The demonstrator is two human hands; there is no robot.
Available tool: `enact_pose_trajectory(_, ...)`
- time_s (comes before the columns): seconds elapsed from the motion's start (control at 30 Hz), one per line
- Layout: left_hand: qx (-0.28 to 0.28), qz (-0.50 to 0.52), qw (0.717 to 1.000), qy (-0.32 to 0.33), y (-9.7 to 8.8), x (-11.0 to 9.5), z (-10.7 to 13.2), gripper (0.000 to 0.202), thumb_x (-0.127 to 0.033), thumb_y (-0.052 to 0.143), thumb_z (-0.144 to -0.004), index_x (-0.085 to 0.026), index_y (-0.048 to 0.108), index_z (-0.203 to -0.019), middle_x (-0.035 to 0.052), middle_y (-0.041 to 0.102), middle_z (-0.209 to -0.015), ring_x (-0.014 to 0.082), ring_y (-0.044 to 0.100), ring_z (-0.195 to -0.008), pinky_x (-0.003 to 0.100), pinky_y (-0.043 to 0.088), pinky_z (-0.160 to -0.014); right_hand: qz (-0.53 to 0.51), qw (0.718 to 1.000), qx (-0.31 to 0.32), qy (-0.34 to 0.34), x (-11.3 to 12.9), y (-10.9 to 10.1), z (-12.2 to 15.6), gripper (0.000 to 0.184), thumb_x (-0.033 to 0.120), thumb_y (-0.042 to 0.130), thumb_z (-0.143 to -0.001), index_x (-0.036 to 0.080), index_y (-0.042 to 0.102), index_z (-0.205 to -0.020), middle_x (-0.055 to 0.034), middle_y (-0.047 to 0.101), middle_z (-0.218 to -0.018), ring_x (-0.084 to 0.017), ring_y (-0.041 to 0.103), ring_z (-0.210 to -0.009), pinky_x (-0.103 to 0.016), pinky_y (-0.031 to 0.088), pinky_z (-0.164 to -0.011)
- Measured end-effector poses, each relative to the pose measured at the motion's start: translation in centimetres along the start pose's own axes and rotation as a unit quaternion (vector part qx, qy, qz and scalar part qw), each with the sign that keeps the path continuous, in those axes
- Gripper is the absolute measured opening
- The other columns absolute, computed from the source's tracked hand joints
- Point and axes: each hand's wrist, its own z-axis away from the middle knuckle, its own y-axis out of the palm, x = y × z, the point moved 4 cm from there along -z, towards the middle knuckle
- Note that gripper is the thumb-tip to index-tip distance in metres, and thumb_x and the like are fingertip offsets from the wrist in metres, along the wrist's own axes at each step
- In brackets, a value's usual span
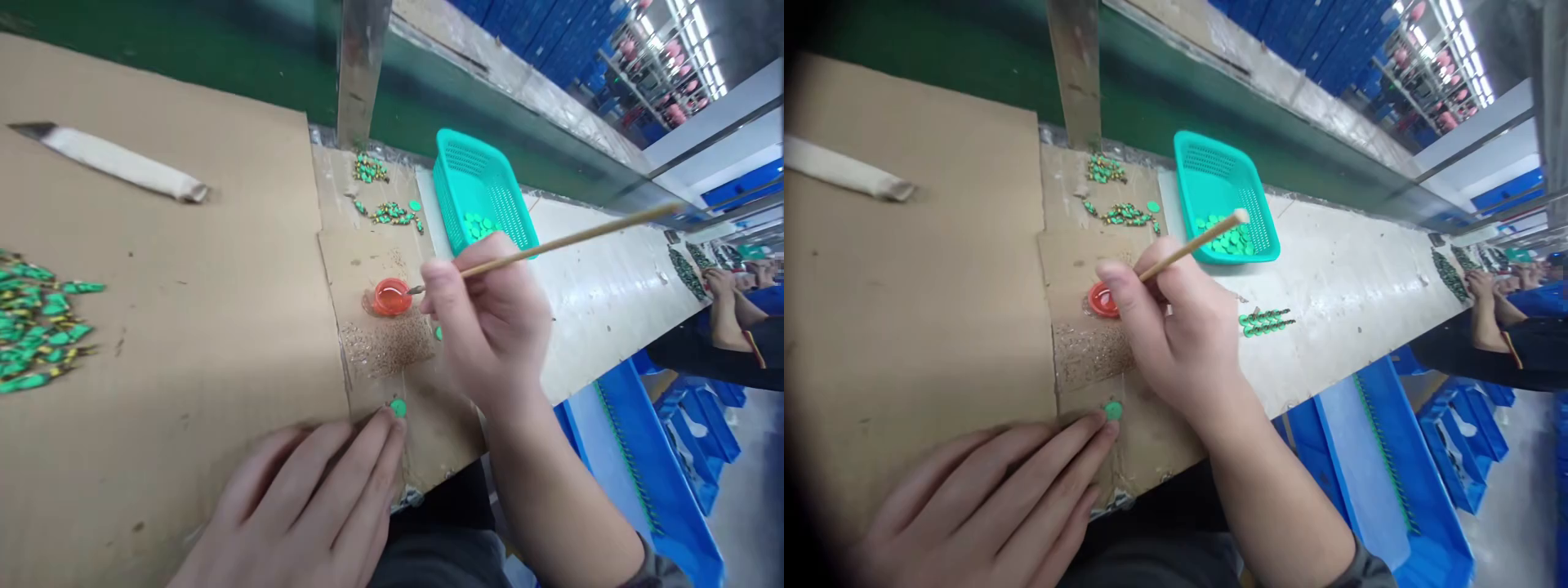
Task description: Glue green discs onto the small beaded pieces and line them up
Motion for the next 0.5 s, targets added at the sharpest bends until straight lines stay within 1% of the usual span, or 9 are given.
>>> enact_pose_trajectory(0.1, -0.026, -0.01, 1.0, 0.014, 0.1, 0.0, -0.5, 0.037, -0.028, 0.066, -0.116, -0.021, 0.084, -0.147, 0.0051, 0.087, -0.15, 0.0286, 0.071, -0.124, 0.047, 0.04, -0.136, 0.006, 0.999, 0.04, 0.001, -1.1, 1.2, -0.7, 0.034, 0.023, 0.073, -0.121, 0.027, 0.058, -0.092, 0.008, 0.063, -0.08, -0.009, 0.063, -0.064, -0.026, 0.051, -0.062)
enact_pose_trajectory(0.2, -0.031, -0.015, 0.999, 0.018, 0.0, 0.1, -0.6, 0.036, -0.028, 0.066, -0.116, -0.02, 0.084, -0.146, 0.0046, 0.088, -0.147, 0.0283, 0.069, -0.122, 0.047, 0.041, -0.134, 0.025, 0.998, 0.058, -0.002, -1.5, 1.6, -0.5, 0.037, 0.025, 0.073, -0.121, 0.026, 0.056, -0.088, 0.0074, 0.063, -0.078, -0.009, 0.059, -0.065, -0.026, 0.049, -0.063)
enact_pose_trajectory(0.37, -0.024, -0.018, 0.999, 0.011, -0.1, 0.1, -0.4, 0.034, -0.028, 0.067, -0.116, -0.024, 0.085, -0.144, 0.0025, 0.087, -0.149, 0.0281, 0.071, -0.121, 0.047, 0.043, -0.129, 0.027, 0.998, 0.064, 0.001, -1.5, 1.8, -0.5, 0.04, 0.025, 0.072, -0.121, 0.026, 0.054, -0.086, 0.0075, 0.063, -0.079, -0.008, 0.059, -0.064, -0.025, 0.048, -0.063)
enact_pose_trajectory(0.43, -0.02, -0.018, 1.0, 0.009, 0.0, 0.1, -0.5, 0.034, -0.029, 0.067, -0.116, -0.026, 0.085, -0.144, 0.0015, 0.087, -0.15, 0.0281, 0.071, -0.121, 0.047, 0.042, -0.133, 0.026, 0.998, 0.056, 0.0, -1.4, 1.8, -0.6, 0.038, 0.025, 0.073, -0.121, 0.026, 0.055, -0.087, 0.0076, 0.063, -0.079, -0.008, 0.059, -0.064, -0.026, 0.048, -0.063)
enact_pose_trajectory(0.5, -0.015, -0.021, 1.0, 0.015, 0.0, 0.1, -0.6, 0.034, -0.03, 0.067, -0.116, -0.026, 0.086, -0.144, 0.0016, 0.086, -0.152, 0.0279, 0.07, -0.122, 0.047, 0.038, -0.139, 0.019, 0.999, 0.036, -0.003, -1.1, 1.5, -0.5, 0.036, 0.025, 0.074, -0.121, 0.027, 0.058, -0.089, 0.0073, 0.063, -0.08, -0.009, 0.06, -0.064, -0.027, 0.049, -0.063)
